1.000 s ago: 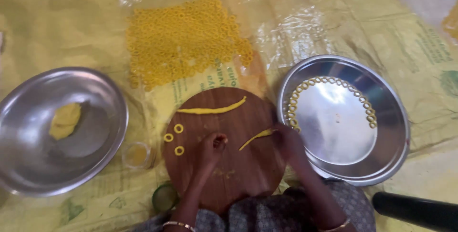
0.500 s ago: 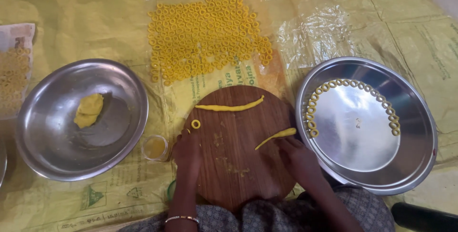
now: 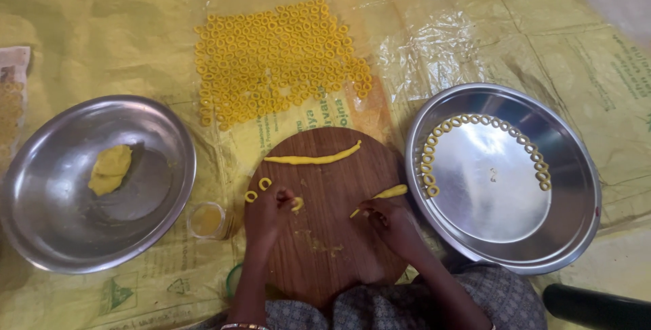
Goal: The person rolls a yellow dough rope on a wooden board, cuts small segments, and forms them into rings by hand. The finished rings are placed into a metal tray. The process is repeated continuously.
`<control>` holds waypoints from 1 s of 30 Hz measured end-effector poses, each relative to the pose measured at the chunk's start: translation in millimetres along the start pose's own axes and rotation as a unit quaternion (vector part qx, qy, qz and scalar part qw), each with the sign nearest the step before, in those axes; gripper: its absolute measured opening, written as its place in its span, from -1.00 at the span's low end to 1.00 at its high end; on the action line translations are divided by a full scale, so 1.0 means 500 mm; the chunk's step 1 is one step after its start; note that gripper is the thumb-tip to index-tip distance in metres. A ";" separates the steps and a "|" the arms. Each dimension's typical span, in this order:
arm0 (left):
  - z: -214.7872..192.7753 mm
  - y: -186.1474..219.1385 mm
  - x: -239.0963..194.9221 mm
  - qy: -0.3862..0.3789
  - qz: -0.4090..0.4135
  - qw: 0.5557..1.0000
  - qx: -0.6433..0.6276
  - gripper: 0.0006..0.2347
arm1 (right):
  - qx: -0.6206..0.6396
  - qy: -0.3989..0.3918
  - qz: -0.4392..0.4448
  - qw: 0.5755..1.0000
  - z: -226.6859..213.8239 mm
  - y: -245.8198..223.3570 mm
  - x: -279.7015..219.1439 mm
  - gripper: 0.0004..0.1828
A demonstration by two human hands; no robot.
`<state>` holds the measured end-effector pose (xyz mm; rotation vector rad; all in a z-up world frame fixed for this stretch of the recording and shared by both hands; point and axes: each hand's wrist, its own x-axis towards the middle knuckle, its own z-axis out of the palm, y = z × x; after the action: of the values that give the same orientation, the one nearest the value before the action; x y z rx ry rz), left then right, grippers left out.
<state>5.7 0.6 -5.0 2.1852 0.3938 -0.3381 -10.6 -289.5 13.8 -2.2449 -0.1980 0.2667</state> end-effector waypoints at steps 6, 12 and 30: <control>0.123 0.062 -0.021 -0.081 0.045 0.932 -0.351 -0.87 | 0.352 -0.078 0.083 0.929 0.033 0.012 0.026 -0.65; 0.114 0.084 -0.035 -0.114 -0.005 0.899 -0.423 -0.83 | 0.397 -0.076 0.099 0.909 0.044 0.038 0.028 -0.66; 0.142 0.056 -0.025 -0.143 -0.012 0.914 -0.379 -0.74 | -0.003 0.197 0.010 0.980 -0.124 0.092 0.017 -0.78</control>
<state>-1.7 -74.2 -22.1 1.3469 0.3156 -0.4243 16.1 -362.6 15.6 -2.2554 0.0350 -0.1702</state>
